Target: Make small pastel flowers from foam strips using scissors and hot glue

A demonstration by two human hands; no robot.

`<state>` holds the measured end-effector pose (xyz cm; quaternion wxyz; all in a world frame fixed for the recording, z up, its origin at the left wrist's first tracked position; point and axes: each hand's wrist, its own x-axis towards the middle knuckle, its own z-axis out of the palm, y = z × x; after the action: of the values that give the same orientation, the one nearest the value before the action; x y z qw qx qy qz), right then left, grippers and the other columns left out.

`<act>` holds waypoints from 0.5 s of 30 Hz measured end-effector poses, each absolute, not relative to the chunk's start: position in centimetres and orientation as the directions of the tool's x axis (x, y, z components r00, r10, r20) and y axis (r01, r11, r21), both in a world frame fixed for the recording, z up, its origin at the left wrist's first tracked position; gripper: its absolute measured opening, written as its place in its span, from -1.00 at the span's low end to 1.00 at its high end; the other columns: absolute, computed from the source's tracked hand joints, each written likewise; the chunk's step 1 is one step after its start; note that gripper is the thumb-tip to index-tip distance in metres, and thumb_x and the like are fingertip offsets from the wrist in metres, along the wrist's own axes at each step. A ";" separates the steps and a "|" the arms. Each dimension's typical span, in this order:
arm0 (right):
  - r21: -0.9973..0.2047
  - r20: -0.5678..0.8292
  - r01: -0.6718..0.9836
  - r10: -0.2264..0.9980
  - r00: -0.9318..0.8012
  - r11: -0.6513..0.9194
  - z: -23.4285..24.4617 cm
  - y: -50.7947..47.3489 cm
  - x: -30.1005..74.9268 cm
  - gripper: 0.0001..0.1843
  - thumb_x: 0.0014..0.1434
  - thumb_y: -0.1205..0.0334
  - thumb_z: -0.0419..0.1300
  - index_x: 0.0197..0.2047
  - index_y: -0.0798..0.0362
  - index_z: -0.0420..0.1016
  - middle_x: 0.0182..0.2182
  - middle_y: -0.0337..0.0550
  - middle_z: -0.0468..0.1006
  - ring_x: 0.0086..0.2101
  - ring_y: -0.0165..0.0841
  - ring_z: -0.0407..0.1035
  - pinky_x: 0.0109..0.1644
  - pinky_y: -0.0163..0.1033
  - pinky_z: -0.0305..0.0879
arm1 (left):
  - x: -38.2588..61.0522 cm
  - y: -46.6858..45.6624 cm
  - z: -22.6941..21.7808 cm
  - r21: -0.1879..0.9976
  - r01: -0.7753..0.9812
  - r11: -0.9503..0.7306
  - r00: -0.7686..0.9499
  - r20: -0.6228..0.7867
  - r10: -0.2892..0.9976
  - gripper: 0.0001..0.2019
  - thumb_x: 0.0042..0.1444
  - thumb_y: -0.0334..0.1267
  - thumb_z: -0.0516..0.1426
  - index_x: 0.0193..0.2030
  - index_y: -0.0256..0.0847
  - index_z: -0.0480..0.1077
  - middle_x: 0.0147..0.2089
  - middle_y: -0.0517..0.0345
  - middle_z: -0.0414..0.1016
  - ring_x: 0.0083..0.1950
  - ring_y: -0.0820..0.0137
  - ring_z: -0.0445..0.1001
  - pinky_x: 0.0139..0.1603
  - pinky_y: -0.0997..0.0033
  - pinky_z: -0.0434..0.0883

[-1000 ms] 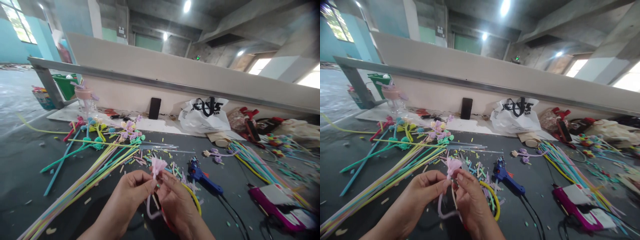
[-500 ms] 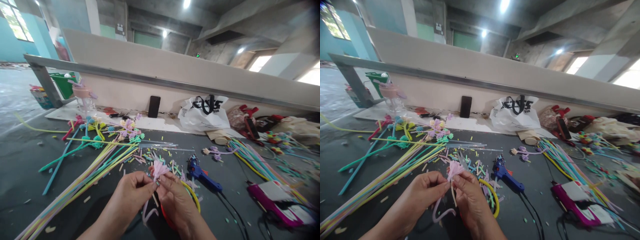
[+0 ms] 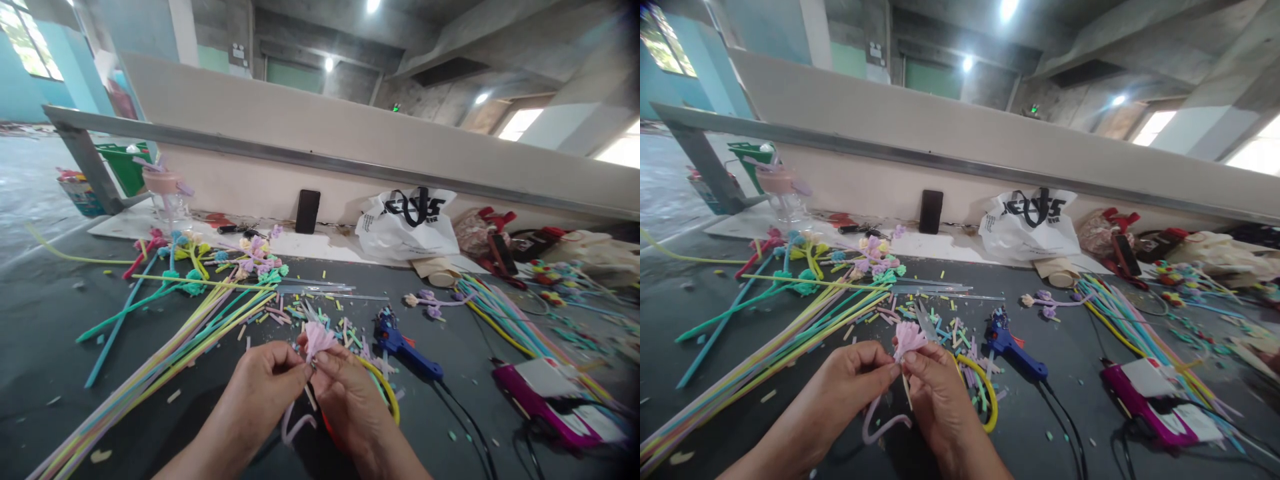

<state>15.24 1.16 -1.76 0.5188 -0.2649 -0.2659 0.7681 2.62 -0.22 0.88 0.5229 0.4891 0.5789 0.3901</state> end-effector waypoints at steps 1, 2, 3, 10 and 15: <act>-0.684 -0.126 -0.653 0.935 -0.332 -0.324 -1.7 1.1 15.2 -0.82 -0.11 0.34 0.28 -0.34 0.08 0.52 -0.44 -0.18 0.51 -0.42 -0.37 0.35 -0.21 -0.22 0.24 | 2.6 -0.2 0.9 0.964 0.148 0.219 0.030 -0.226 0.974 -0.77 -0.10 -0.16 0.12 -0.64 -0.24 0.27 -0.69 0.34 0.15 -0.63 0.56 0.10 -0.61 0.56 0.03; -0.687 -0.122 -0.649 0.932 -0.342 -0.329 -1.6 1.1 15.3 -0.81 -0.11 0.34 0.28 -0.33 0.09 0.52 -0.43 -0.16 0.52 -0.41 -0.36 0.36 -0.21 -0.22 0.24 | 2.6 -0.3 1.0 0.965 0.134 0.224 0.037 -0.230 0.972 -0.77 -0.10 -0.17 0.12 -0.63 -0.25 0.28 -0.69 0.35 0.14 -0.63 0.57 0.09 -0.61 0.56 0.03; -0.688 -0.122 -0.643 0.927 -0.353 -0.336 -1.5 1.1 15.3 -0.80 -0.11 0.33 0.28 -0.31 0.09 0.52 -0.41 -0.15 0.52 -0.39 -0.35 0.37 -0.21 -0.21 0.24 | 2.7 -0.3 1.0 0.968 0.114 0.225 0.049 -0.231 0.972 -0.78 -0.10 -0.17 0.12 -0.63 -0.26 0.29 -0.69 0.35 0.14 -0.62 0.57 0.08 -0.61 0.56 0.03; -0.627 -0.125 -0.675 0.905 -0.407 -0.390 -1.4 1.1 15.2 -0.81 0.07 0.23 0.13 -0.24 0.09 0.47 -0.27 -0.11 0.49 -0.36 -0.39 0.36 -0.29 -0.28 0.26 | 2.4 0.0 0.9 0.920 -0.272 0.283 0.175 -0.242 0.954 -0.77 -0.05 -0.15 0.16 -0.51 -0.30 0.35 -0.58 0.24 0.31 -0.58 0.58 0.20 -0.54 0.57 0.13; -0.771 -0.190 -0.414 0.795 -0.576 -0.485 -2.2 0.8 14.7 -0.66 -0.01 0.09 0.24 -0.20 0.14 0.46 -0.40 -0.14 0.50 -0.47 -0.46 0.35 -0.41 -0.38 0.20 | 1.2 1.0 1.1 0.817 -0.483 0.314 0.200 -0.247 0.948 -0.79 -0.10 -0.17 0.21 -0.43 -0.28 0.34 -0.56 0.25 0.32 -0.60 0.58 0.24 -0.57 0.58 0.21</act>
<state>14.66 0.81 -2.16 0.3700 -0.2739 -0.3476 0.8169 1.18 1.03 1.15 0.7132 0.3019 0.3853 0.5017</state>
